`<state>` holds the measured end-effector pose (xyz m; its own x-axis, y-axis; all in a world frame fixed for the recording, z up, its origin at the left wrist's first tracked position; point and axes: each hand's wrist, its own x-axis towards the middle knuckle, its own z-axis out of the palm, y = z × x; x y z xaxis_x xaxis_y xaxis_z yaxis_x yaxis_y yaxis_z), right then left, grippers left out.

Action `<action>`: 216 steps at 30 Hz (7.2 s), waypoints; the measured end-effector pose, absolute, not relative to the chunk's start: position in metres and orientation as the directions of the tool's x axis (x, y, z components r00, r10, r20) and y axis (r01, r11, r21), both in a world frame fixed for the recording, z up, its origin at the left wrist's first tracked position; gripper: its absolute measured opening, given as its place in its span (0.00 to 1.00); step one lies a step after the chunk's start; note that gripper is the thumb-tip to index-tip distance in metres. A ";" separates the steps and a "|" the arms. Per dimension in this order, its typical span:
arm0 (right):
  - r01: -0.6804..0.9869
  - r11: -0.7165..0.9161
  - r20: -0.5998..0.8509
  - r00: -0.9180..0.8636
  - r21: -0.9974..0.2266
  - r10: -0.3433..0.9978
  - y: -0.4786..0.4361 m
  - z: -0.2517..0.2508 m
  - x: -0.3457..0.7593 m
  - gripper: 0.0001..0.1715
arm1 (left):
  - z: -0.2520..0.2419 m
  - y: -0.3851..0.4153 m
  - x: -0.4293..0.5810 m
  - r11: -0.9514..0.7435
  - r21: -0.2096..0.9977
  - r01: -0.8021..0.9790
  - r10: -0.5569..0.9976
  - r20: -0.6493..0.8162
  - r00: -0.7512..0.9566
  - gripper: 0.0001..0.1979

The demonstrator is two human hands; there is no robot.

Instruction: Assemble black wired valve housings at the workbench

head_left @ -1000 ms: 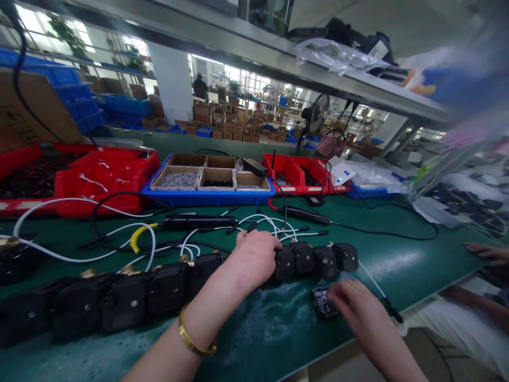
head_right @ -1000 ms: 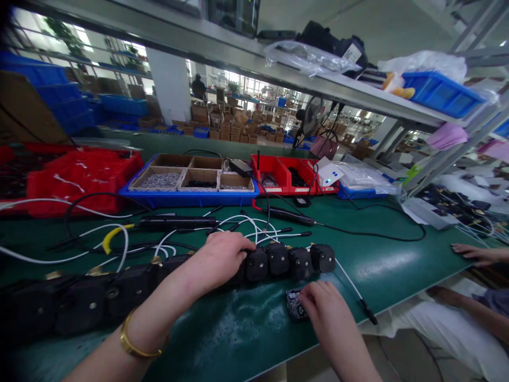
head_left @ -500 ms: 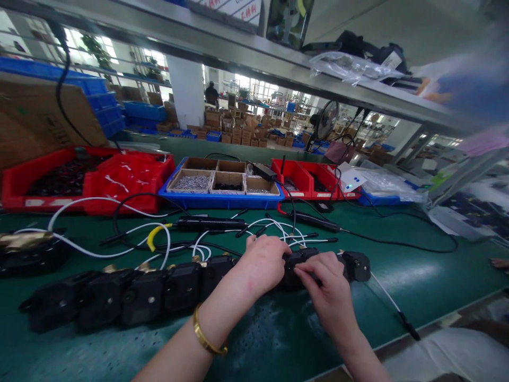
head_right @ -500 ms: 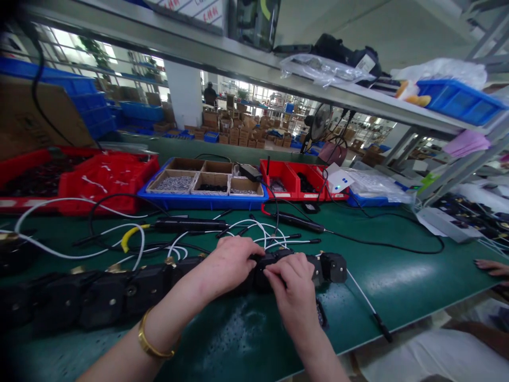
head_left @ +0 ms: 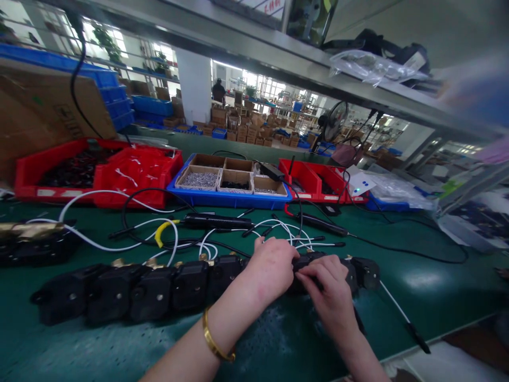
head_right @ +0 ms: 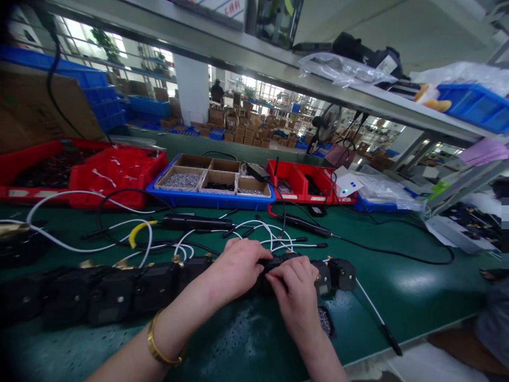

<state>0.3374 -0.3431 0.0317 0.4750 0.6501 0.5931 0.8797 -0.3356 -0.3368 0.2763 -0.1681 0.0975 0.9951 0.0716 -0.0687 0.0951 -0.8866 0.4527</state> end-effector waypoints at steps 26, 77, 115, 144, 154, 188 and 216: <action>0.743 -0.660 0.305 0.657 -0.108 0.689 -0.447 0.005 0.335 0.10 | 0.110 -0.150 0.259 -0.902 0.400 0.162 0.136 -0.091 0.986 0.17; 0.782 -0.470 0.198 0.579 -0.409 0.791 -0.286 0.070 0.320 0.17 | 0.101 -0.132 0.251 -0.886 0.458 0.070 0.044 -0.068 0.997 0.14; 0.606 -0.562 -0.238 0.532 -0.563 0.812 -0.266 0.089 0.363 0.17 | 0.106 -0.132 0.251 -0.861 0.484 0.160 0.095 -0.157 0.983 0.14; 0.579 -0.815 -0.160 0.804 -0.001 0.572 -0.426 0.028 0.355 0.11 | 0.113 -0.118 0.210 -0.880 0.390 0.269 0.221 -0.166 0.961 0.17; 0.563 -0.821 -0.118 0.812 -0.099 0.571 -0.433 0.037 0.357 0.08 | 0.110 -0.117 0.206 -0.875 0.413 0.254 0.212 -0.144 0.967 0.16; 0.982 -0.188 0.583 0.171 -0.033 0.794 -0.265 0.034 0.272 0.11 | 0.092 -0.104 0.196 -0.806 0.569 0.164 0.169 -0.044 0.985 0.17; 0.774 -0.435 0.559 0.633 -0.459 0.536 -0.322 0.057 0.282 0.12 | 0.093 -0.101 0.185 -0.799 0.587 0.128 0.161 0.004 0.987 0.21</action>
<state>0.2816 -0.3225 0.0569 0.6326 0.5357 0.5593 0.7745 -0.4353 -0.4591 0.1854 -0.1013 0.0931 0.9870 0.1606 0.0035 0.1279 -0.7991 0.5874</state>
